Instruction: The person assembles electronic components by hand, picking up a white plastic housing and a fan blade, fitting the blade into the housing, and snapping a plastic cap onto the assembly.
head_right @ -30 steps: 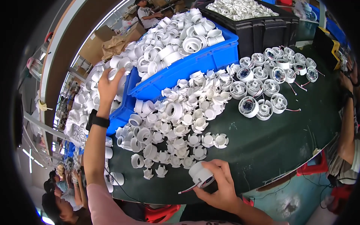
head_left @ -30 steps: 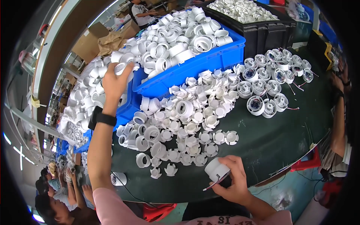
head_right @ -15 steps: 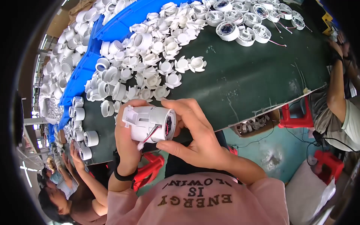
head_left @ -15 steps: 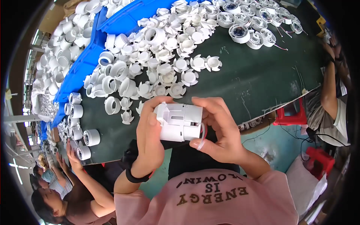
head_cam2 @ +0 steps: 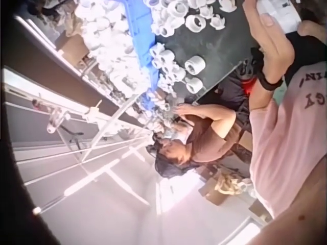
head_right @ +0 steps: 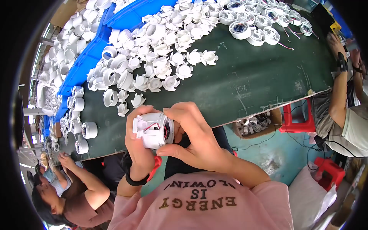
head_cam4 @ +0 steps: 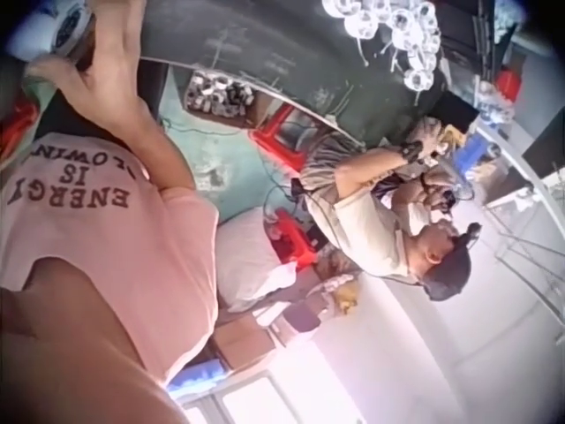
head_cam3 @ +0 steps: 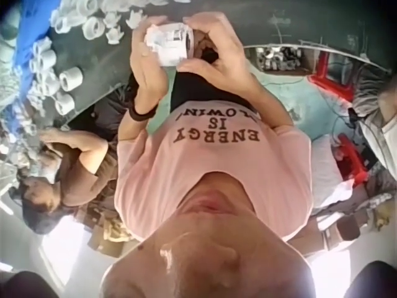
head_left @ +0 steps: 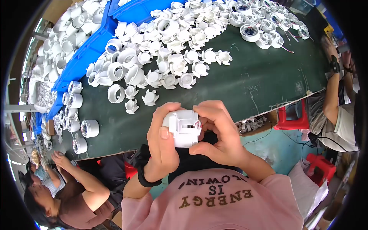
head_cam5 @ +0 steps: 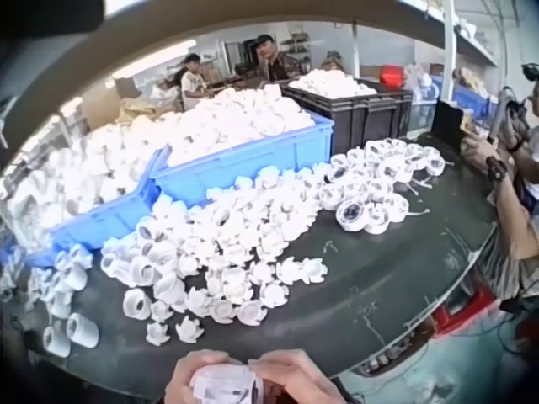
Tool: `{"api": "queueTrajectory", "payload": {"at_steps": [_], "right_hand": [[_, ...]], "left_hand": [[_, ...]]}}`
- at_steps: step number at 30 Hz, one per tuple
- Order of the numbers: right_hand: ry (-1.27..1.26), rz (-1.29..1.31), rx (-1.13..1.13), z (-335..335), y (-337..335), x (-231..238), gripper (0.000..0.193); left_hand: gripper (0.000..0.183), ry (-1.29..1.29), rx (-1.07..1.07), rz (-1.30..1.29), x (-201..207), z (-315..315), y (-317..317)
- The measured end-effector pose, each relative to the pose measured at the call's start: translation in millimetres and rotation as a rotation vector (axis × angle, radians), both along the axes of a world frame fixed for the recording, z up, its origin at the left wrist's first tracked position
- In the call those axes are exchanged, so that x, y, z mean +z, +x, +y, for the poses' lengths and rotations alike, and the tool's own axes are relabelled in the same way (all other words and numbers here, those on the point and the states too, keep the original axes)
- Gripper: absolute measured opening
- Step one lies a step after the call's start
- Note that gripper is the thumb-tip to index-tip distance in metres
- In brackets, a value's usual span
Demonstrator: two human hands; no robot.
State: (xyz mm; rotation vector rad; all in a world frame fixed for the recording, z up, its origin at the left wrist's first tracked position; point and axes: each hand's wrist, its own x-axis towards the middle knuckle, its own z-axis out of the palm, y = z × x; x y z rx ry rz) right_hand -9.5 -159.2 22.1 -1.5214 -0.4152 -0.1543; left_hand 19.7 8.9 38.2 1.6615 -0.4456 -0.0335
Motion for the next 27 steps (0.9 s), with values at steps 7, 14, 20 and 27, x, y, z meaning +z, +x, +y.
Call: {"api": "queueTrajectory", "payload": {"at_steps": [7,14,20,27], "right_hand": [[-0.287,-0.168,-0.155,3.6,2.1,10.0,0.068],[-0.893,-0.414,-0.413,-70.5,69.9,20.4,0.059],[-1.485,-0.419,-0.802,-166.9,154.5,-7.2,0.047],[-0.925,-0.271,-0.436,-114.5,112.7,2.0,0.043]], "left_hand": [[0.081,-0.02,-0.024,0.315,15.7,13.2,-6.4],[0.049,-0.261,0.374,0.366,-9.0,96.6,15.5],[0.037,-0.289,0.476,0.454,-34.5,217.6,39.7],[0.039,0.057,0.818,0.333,-29.5,236.9,43.2]]}}
